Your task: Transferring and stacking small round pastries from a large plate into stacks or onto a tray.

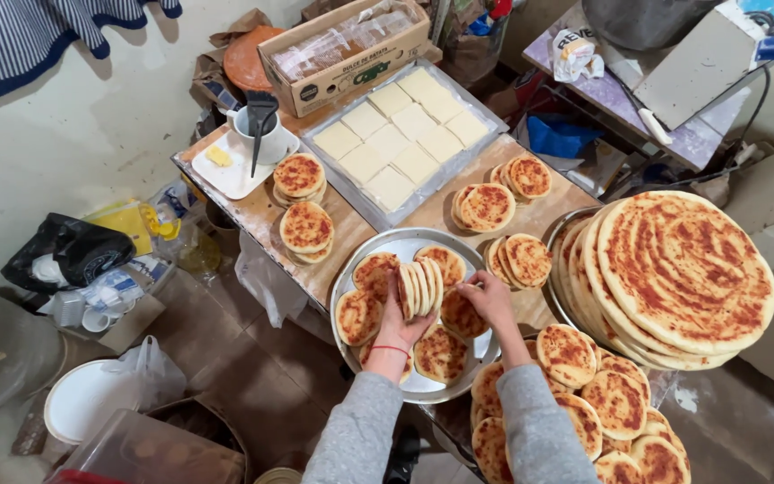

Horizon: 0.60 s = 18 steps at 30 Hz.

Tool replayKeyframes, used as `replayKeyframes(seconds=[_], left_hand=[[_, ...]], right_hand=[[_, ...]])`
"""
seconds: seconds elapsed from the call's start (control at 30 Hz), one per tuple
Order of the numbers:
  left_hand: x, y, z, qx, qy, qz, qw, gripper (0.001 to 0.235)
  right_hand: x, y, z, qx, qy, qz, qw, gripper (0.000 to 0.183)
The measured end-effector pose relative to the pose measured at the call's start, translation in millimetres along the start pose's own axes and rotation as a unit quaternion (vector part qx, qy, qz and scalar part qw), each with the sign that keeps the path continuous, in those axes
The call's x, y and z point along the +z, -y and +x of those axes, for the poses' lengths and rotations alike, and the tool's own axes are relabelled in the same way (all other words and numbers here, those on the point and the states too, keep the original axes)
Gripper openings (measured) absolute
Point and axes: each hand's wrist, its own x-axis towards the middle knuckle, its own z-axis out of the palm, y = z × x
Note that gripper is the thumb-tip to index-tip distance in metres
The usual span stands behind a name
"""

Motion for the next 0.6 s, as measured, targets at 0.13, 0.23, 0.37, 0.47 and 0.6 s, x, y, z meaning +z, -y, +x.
replayKeyframes(seconds=[0.13,0.23,0.37,0.47,0.6], left_hand=[[6.5,-0.7,-2.8,0.008,-0.006,0.006,1.0,0.07],[5.6,-0.7,-1.5,0.014,-0.023,0.016,1.0,0.069],[1.7,5.9,-9.8,0.014,-0.009,0.011,1.0,0.067],[1.7,12.7,-23.5,0.018,0.043,-0.006,0.999,0.064],[4.2,21.9,-38.5,0.039,0.134,-0.044,0.989,0.057]], right_hand=[[-5.9,-21.9,-1.9,-0.016,-0.031,0.018,0.999,0.032],[-34.2,-13.1,-12.5,0.007,-0.082,0.025,0.996,0.031],[-69.5,12.9,-34.4,0.011,-0.182,0.158,0.971,0.024],[-67.1,46.1,-49.8,-0.035,-0.186,0.289,0.939,0.021],[-35.9,97.4,-83.9,-0.078,-0.144,0.338,0.927,0.022]])
